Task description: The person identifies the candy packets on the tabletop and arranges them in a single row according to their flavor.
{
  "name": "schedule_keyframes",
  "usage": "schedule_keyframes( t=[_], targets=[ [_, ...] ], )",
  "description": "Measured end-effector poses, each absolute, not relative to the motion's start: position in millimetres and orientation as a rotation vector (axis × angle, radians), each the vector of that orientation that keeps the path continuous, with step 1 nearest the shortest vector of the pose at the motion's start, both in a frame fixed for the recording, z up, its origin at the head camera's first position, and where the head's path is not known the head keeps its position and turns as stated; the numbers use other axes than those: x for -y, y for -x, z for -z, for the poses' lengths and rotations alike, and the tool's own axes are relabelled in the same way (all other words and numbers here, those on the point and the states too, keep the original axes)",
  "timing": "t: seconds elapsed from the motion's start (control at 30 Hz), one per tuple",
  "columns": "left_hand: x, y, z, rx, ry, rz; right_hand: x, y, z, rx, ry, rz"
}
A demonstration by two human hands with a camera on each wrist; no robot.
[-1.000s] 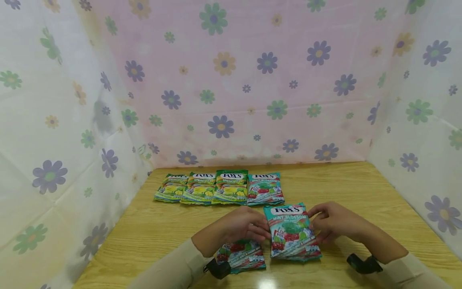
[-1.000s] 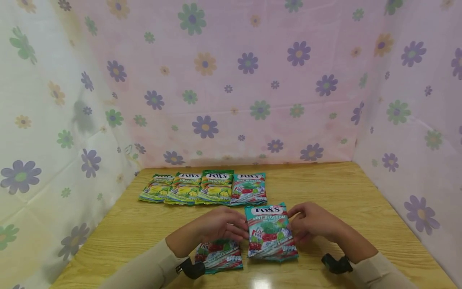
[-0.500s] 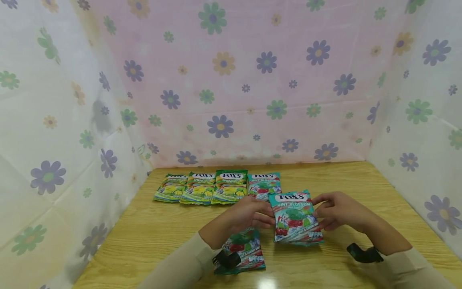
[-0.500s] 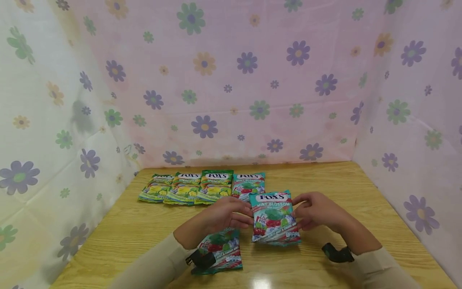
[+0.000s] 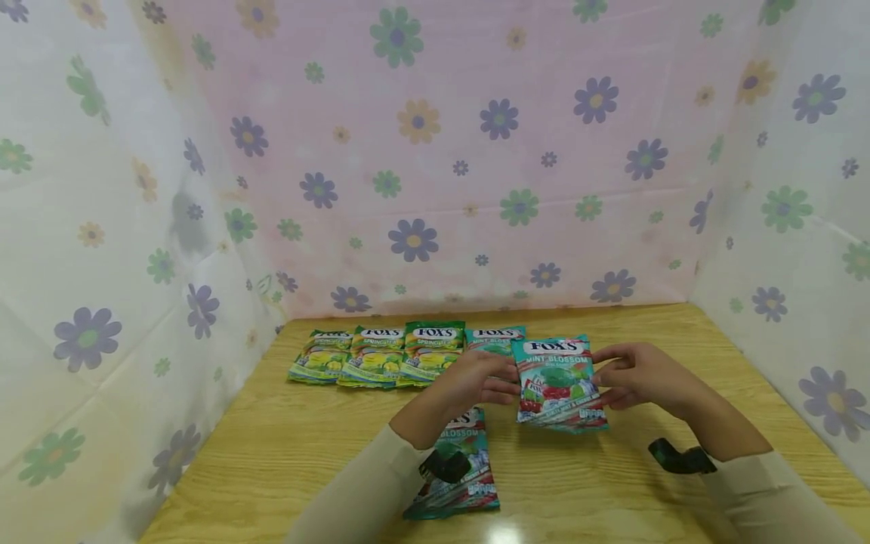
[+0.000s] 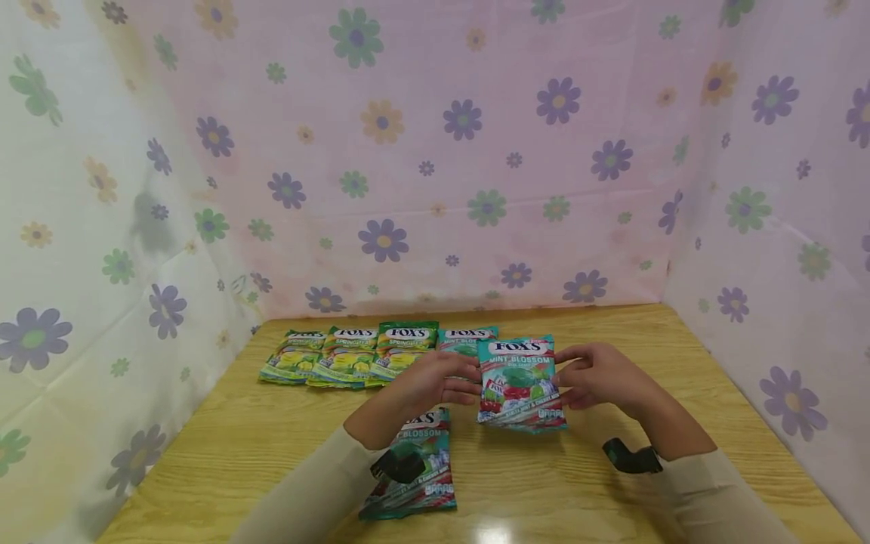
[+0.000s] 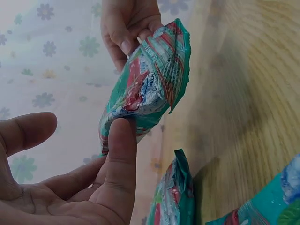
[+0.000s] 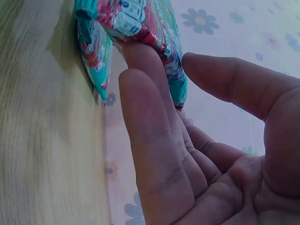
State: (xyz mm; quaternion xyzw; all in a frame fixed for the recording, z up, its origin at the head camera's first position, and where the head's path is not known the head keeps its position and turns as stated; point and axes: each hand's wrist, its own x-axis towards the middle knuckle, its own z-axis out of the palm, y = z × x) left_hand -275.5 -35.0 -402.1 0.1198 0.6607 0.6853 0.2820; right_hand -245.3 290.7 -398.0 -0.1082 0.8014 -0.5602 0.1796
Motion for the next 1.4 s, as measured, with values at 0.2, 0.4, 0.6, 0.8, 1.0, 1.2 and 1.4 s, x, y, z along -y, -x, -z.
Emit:
schedule_keyframes(
  t=[0.2,0.4,0.6,0.8,1.0,1.2,1.4],
  targets=[
    [28.5,284.9,403.4,-1.818,-0.324,-1.869,-290.8,251.4,397.9,-2.285,0.263,1.612],
    [19.5,292.2,402.4,-1.908,-0.346,-1.858,-290.6,254.5,397.3,-2.348,0.209,1.635],
    [11.9,296.0,403.3,-1.965,-0.32,-1.893,-291.1,253.5,397.5,-2.405,0.187,1.631],
    [6.1,300.2,405.2,-1.96,-0.285,-1.96,-290.5,253.9,398.3,-2.463,0.172,1.644],
    [-1.4,305.4,407.8,-1.942,-0.311,-2.026,-289.1,256.5,401.2,-2.488,0.167,1.733],
    [-5.2,310.0,414.6,-1.978,-0.316,-2.054,-287.5,260.0,409.7,-2.458,0.197,1.823],
    [-6.2,312.5,425.7,-1.882,-0.352,-2.139,-286.6,263.5,419.1,-2.39,0.207,1.918]
  ],
)
